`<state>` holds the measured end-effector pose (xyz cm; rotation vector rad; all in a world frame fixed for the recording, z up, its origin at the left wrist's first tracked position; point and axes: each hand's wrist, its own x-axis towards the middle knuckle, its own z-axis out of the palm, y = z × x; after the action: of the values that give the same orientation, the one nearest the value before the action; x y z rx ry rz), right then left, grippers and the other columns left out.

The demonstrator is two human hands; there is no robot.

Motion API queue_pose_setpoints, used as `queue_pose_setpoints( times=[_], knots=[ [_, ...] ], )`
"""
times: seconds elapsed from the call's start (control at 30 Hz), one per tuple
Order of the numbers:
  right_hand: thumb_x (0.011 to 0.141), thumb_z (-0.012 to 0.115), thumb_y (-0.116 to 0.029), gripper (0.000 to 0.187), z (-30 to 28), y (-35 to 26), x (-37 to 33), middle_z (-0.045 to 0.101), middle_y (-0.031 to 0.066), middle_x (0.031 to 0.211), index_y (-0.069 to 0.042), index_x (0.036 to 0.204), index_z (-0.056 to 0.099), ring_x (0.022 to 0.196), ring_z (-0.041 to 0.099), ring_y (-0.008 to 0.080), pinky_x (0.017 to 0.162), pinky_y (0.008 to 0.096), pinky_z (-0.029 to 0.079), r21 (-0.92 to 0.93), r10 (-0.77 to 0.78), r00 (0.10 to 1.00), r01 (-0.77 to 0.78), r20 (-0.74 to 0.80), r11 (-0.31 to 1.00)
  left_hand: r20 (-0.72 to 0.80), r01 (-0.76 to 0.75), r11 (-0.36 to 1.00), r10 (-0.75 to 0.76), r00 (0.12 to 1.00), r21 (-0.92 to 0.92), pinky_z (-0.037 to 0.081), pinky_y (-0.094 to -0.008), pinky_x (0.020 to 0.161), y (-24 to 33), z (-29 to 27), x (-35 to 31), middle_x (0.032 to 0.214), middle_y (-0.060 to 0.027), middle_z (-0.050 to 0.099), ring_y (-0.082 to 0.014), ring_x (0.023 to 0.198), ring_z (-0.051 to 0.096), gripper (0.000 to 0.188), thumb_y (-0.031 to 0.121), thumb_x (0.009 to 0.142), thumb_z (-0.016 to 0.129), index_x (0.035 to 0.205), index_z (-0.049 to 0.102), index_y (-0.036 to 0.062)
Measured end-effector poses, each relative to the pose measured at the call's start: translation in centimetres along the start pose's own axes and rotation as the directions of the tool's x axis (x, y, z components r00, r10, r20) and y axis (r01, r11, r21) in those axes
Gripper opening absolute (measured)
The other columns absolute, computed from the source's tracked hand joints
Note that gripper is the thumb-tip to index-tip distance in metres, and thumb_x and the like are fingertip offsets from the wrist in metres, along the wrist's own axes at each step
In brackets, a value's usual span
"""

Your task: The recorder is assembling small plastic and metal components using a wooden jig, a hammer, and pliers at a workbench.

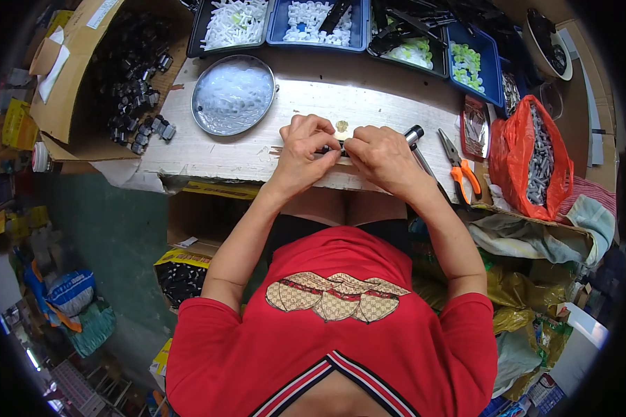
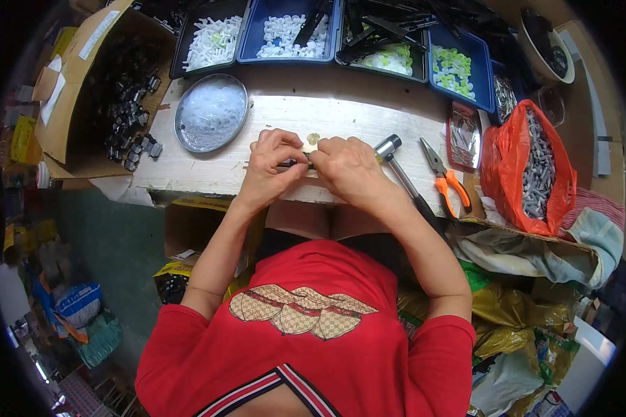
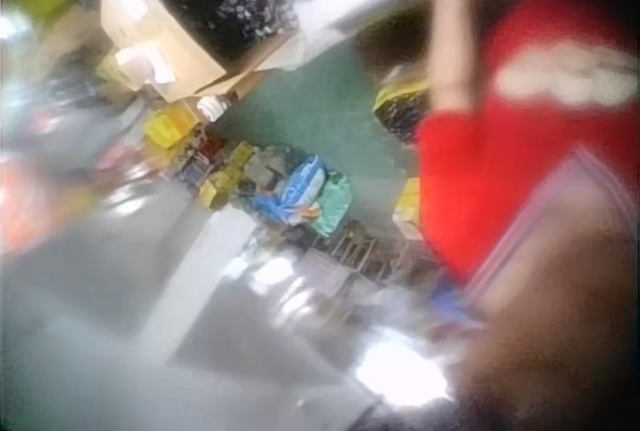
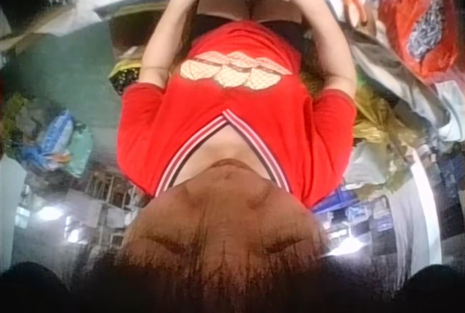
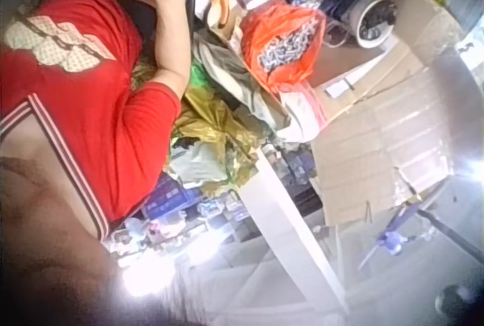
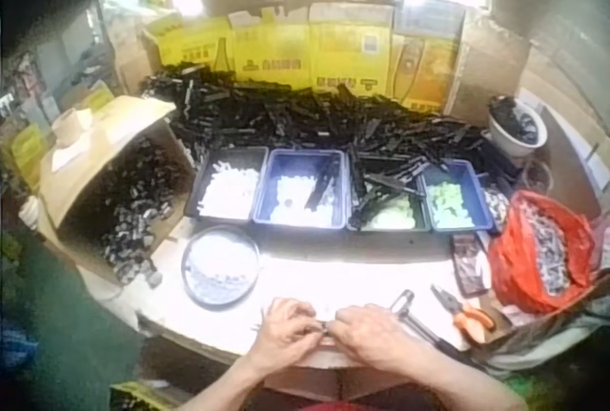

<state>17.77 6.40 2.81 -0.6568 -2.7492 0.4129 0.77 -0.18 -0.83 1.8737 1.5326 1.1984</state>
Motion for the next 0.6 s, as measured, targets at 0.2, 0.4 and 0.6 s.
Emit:
queue_pose_setpoints(
  times=[0.2, 0.4, 0.6],
  knots=[
    [0.071, 0.056, -0.009, 0.006, -0.2, -0.3, 0.7, 0.055, 0.0093, 0.073, -0.006, 0.075, 0.059, 0.071, 0.058, 0.0276, 0.058, 0.039, 0.047, 0.008, 0.018, 0.998, -0.018, 0.061, 1.0, 0.016, 0.003, 0.999, -0.003, 1.0, -0.043, 0.028, -0.0323, 0.081, -0.1, 0.1, 0.1, 0.09, 0.0004, 0.054, -0.0172, 0.091, 0.046, 0.006, 0.009, 0.066, 0.064, 0.071, 0.061, 0.0096],
    [0.07, 0.058, -0.007, 0.014, -0.9, -0.4, 0.7, 0.056, 0.0095, 0.076, -0.007, 0.084, 0.061, 0.073, 0.058, 0.0281, 0.059, 0.0386, 0.047, -0.008, 0.046, 0.994, -0.045, 0.098, 0.999, 0.02, -0.001, 1.0, 0.001, 1.0, 0.0, 0.028, -0.033, 0.08, -0.2, 0.3, 0.1, 0.089, 0.0003, 0.053, -0.0181, 0.091, 0.045, 0.006, 0.009, 0.065, 0.064, 0.07, 0.06, 0.0093],
    [0.076, 0.063, -0.007, 0.01, -3.4, 2.3, -2.9, 0.055, 0.0076, 0.075, -0.004, 0.085, 0.061, 0.062, 0.056, 0.0213, 0.056, 0.0297, 0.045, 0.145, 0.24, 0.954, -0.216, -0.18, 0.966, 0.041, 0.048, 0.995, -0.052, 0.998, 0.088, 0.028, -0.0333, 0.083, 0.6, 0.4, 0.1, 0.091, 0.0, 0.054, -0.0182, 0.093, 0.045, 0.015, 0.014, 0.064, 0.069, 0.078, 0.063, 0.0113]
  ],
)
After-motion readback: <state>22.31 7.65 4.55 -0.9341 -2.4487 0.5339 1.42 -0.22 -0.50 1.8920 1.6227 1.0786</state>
